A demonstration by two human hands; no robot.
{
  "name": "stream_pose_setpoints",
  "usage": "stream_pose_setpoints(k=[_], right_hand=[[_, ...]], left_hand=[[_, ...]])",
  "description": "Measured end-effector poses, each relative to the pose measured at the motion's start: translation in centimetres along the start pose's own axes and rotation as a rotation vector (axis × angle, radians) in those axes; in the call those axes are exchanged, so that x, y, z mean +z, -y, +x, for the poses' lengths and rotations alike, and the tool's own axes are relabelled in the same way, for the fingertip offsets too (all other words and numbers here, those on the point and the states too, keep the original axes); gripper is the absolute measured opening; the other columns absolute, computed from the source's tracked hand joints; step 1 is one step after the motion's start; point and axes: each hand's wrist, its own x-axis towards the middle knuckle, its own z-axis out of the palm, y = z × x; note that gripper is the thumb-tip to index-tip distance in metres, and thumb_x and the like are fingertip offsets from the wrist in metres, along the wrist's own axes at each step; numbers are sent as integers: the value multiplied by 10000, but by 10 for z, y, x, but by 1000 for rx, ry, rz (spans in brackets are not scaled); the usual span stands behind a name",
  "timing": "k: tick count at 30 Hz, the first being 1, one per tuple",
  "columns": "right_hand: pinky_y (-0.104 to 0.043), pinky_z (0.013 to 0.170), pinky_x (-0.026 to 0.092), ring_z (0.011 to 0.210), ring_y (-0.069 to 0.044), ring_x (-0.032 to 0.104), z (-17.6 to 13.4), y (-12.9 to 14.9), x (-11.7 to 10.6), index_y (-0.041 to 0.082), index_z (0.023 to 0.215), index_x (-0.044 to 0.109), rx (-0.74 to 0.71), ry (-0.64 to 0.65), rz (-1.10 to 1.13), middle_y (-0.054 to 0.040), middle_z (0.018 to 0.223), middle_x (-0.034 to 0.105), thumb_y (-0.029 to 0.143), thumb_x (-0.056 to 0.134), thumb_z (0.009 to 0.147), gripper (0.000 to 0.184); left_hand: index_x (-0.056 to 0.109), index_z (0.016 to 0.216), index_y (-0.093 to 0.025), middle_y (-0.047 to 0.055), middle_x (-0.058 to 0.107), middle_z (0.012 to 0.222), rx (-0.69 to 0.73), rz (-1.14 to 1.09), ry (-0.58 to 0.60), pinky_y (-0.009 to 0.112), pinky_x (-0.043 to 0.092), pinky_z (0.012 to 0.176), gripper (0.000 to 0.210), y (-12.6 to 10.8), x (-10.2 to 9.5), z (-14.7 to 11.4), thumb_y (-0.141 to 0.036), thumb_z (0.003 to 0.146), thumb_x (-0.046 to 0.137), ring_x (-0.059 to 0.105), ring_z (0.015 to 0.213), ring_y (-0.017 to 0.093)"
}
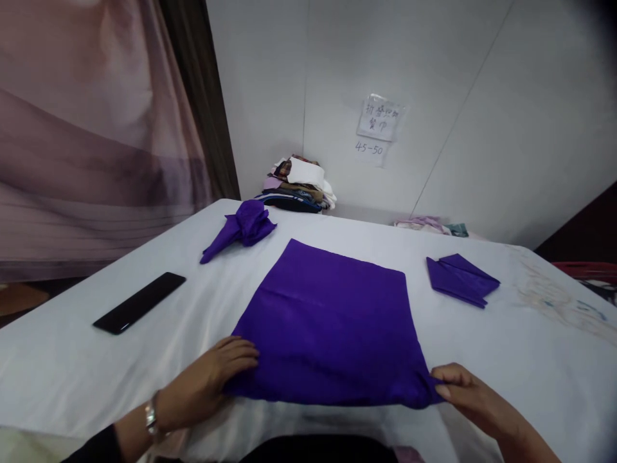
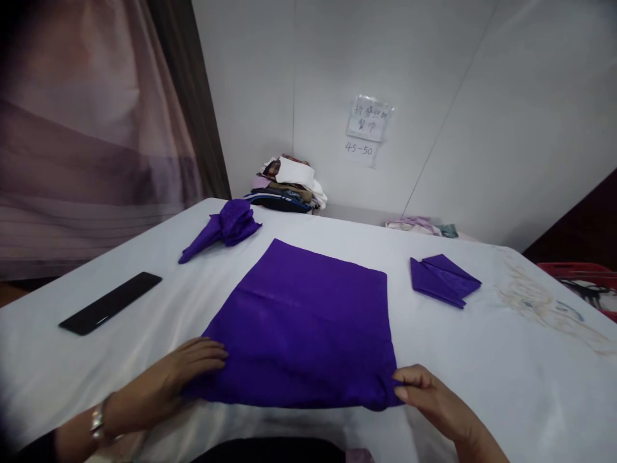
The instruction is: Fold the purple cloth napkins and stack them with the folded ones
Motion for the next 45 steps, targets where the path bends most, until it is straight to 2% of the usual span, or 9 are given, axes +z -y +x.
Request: stream_pose_setpoints(k=[5,8,14,19,23,27,30,38,45], right_hand=[[-259,608,392,570,-123,510,-3,2,-8,175,693,675,4,-61,129,6,596,582,404,708,692,232],[-273,637,422,625,-147,566,10,12,-16,183,752,677,-46,-168,220,-15,664,636,379,708,701,205],[-237,612,458,651,-139,608,72,39,-43,182,823,661,-113,-425,340,-18,751,678,309,695,729,162],[-243,549,486,540,-138,597,130,43,-75,168,706,622,-101,-576,365,-10,634,658,242,679,698,94],[-253,555,499,543,-149,610,158,35,-89,163,786,623,-68,-681,296,-24,633,664,217,652,716,92],[-265,570,504,629,-176,643,163,25,-92,159,1243,487,-28,-785,123,-39,768,688,242,719,676,618],[-260,574,500,650,-183,643,164,17,-94,155,1356,374,-49,-843,-29,-28,771,676,186,720,625,809],[-261,546,423,547,-152,549,181,2,-115,118,1228,532,-62,-977,-486,26,610,584,263,605,650,600],[-286,627,404,646,-178,556,189,-10,-124,174,1121,615,-118,-1001,-815,-15,740,621,337,549,692,463]], left_hand=[[661,955,-320,-17,693,1018,-281,-106,-173,298,501,871,291,19,-38,-30,-191,747,504,624,982,196],[681,913,-342,-42,710,953,-421,-250,-307,307,525,816,225,23,-64,-20,-313,746,534,646,916,204],[695,846,-203,25,710,863,-530,-480,-536,329,500,799,325,39,-86,97,-445,635,645,627,829,211],[681,885,-155,31,712,803,-679,-558,-510,283,512,688,342,84,-62,202,-402,657,617,643,756,189],[687,812,-159,31,705,750,-764,-418,-489,272,491,714,234,112,-34,242,-342,694,601,646,785,201],[676,911,-171,55,705,879,-830,-267,-472,284,457,812,254,125,-11,243,-297,700,611,627,923,228],[641,1026,-171,75,688,972,-840,-184,-454,293,441,845,322,128,1,235,-282,727,595,608,981,232],[556,1166,-211,46,684,972,-876,-55,-470,283,459,783,367,137,3,224,-249,805,499,626,917,203],[544,1192,-200,89,682,1034,-897,17,-462,308,460,780,391,131,7,223,-259,811,481,620,975,238]])
